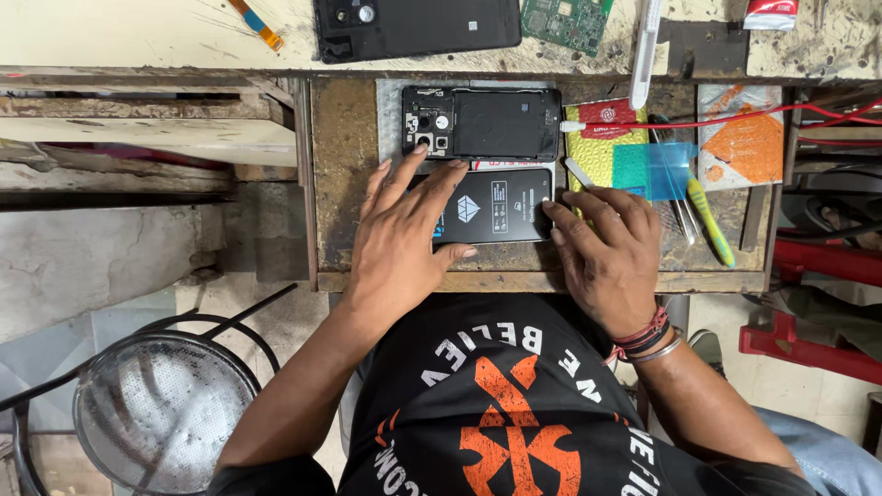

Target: The person repairs a disassembled smartphone at a workbench. They use a screwdriver to work on the phone's internal components, then align and press a replacement back panel onto the phone body and press the assembled phone together by hand.

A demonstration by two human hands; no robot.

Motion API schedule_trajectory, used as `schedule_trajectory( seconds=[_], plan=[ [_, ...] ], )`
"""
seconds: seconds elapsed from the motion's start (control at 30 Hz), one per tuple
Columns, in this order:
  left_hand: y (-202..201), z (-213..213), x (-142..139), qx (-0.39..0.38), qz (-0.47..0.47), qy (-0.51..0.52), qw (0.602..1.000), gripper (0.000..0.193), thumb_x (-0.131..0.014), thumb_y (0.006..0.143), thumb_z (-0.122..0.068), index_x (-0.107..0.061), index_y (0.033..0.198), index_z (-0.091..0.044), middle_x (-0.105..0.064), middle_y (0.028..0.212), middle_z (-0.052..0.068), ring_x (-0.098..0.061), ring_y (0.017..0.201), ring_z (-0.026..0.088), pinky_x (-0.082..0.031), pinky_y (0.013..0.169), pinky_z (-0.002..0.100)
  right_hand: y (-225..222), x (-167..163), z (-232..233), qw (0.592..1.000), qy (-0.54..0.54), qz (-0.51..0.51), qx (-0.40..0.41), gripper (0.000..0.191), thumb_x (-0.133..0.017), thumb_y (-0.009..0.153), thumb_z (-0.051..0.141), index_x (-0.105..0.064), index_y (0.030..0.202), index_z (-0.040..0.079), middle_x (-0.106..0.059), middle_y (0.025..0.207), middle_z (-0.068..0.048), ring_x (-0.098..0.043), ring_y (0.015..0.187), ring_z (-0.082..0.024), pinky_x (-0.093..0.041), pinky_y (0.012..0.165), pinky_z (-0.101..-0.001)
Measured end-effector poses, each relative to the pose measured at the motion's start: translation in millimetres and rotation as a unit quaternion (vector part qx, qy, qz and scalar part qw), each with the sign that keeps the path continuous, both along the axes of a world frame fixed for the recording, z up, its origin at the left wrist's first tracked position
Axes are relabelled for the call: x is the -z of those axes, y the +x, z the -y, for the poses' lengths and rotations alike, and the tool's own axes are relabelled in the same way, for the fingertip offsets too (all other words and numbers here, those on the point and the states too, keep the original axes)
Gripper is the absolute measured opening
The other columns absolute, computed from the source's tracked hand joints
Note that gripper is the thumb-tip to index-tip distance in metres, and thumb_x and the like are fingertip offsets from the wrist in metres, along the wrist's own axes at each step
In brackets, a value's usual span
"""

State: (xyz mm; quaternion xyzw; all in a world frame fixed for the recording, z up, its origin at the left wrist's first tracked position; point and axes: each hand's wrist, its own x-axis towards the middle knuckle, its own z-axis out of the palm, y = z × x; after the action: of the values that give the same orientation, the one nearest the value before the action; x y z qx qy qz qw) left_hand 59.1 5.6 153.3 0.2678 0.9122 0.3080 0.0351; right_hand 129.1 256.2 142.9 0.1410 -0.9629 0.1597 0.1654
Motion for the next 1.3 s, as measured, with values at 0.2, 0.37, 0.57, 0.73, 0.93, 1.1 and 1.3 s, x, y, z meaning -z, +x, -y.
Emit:
schedule_trajectory(
  seconds=[0.2,0.37,0.57,0.73,0.93,1.1,1.3],
  plan=[
    [-2,-3,-2,0.003,0.004,-0.014,1.000,0.098,-0.091,0.065,-0.032,-0.046,0.149,-0.007,-0.062,0.141,0.012,-0.043,0.144,0.030,-0.019,0.124,0.051,0,5,-1,0.999,-0.032,0.022,0.023,0.033,-0.072,0.098,0.017,-0.066,0.128,0.005,-0.067,0.124,-0.010,-0.059,0.126,-0.033,-0.042,0.112,-0.0510],
    [-5,-8,-7,0.019,-0.009,-0.058,0.998,0.103,-0.092,0.062,-0.031,-0.044,0.149,-0.001,-0.061,0.138,0.015,-0.048,0.135,0.030,-0.021,0.122,0.051,-3,4,0,0.998,-0.035,0.045,0.035,0.038,-0.074,0.098,0.022,-0.063,0.131,0.005,-0.067,0.120,-0.012,-0.058,0.125,-0.034,-0.040,0.111,-0.0515],
    [-8,-7,-10,0.031,-0.014,-0.058,0.998,0.100,-0.094,0.061,-0.027,-0.048,0.146,0.000,-0.061,0.138,0.016,-0.051,0.134,0.030,-0.028,0.118,0.048,-8,-5,8,0.996,-0.060,0.067,0.027,0.049,-0.076,0.095,0.025,-0.058,0.136,0.004,-0.068,0.126,-0.011,-0.056,0.125,-0.035,-0.037,0.111,-0.0512],
    [-7,-4,-10,0.042,-0.031,-0.001,0.999,0.092,-0.095,0.062,-0.024,-0.051,0.141,-0.003,-0.062,0.135,0.015,-0.054,0.131,0.031,-0.033,0.119,0.050,-10,-14,8,0.990,-0.091,0.100,0.042,0.058,-0.077,0.094,0.028,-0.055,0.142,0.002,-0.069,0.121,-0.009,-0.055,0.121,-0.036,-0.037,0.110,-0.0500],
    [3,0,-13,0.081,-0.048,0.034,0.995,0.089,-0.091,0.070,-0.017,-0.049,0.147,-0.006,-0.057,0.143,0.016,-0.052,0.134,0.034,-0.041,0.117,0.044,-10,-20,-1,0.975,-0.161,0.142,0.052,0.067,-0.082,0.088,0.027,-0.055,0.144,0.002,-0.069,0.112,-0.011,-0.059,0.111,-0.033,-0.046,0.099,-0.0447],
    [4,4,-17,0.153,-0.092,0.054,0.982,0.085,-0.089,0.072,-0.019,-0.050,0.146,-0.009,-0.058,0.142,0.008,-0.052,0.135,0.028,-0.039,0.122,0.045,-7,-19,-18,0.895,-0.351,0.273,-0.015,0.042,-0.082,0.087,0.018,-0.067,0.123,0.002,-0.074,0.101,-0.005,-0.067,0.089,-0.012,-0.055,0.081,-0.0275],
    [7,-2,-33,0.221,-0.132,0.032,0.966,0.082,-0.083,0.082,-0.031,-0.047,0.153,-0.009,-0.054,0.151,0.003,-0.044,0.145,0.024,-0.032,0.127,0.051,4,-14,-37,0.769,-0.437,0.464,-0.042,0.017,-0.079,0.089,0.008,-0.078,0.103,-0.002,-0.077,0.085,-0.003,-0.062,0.077,-0.007,-0.052,0.067,-0.0253]
  ],
)
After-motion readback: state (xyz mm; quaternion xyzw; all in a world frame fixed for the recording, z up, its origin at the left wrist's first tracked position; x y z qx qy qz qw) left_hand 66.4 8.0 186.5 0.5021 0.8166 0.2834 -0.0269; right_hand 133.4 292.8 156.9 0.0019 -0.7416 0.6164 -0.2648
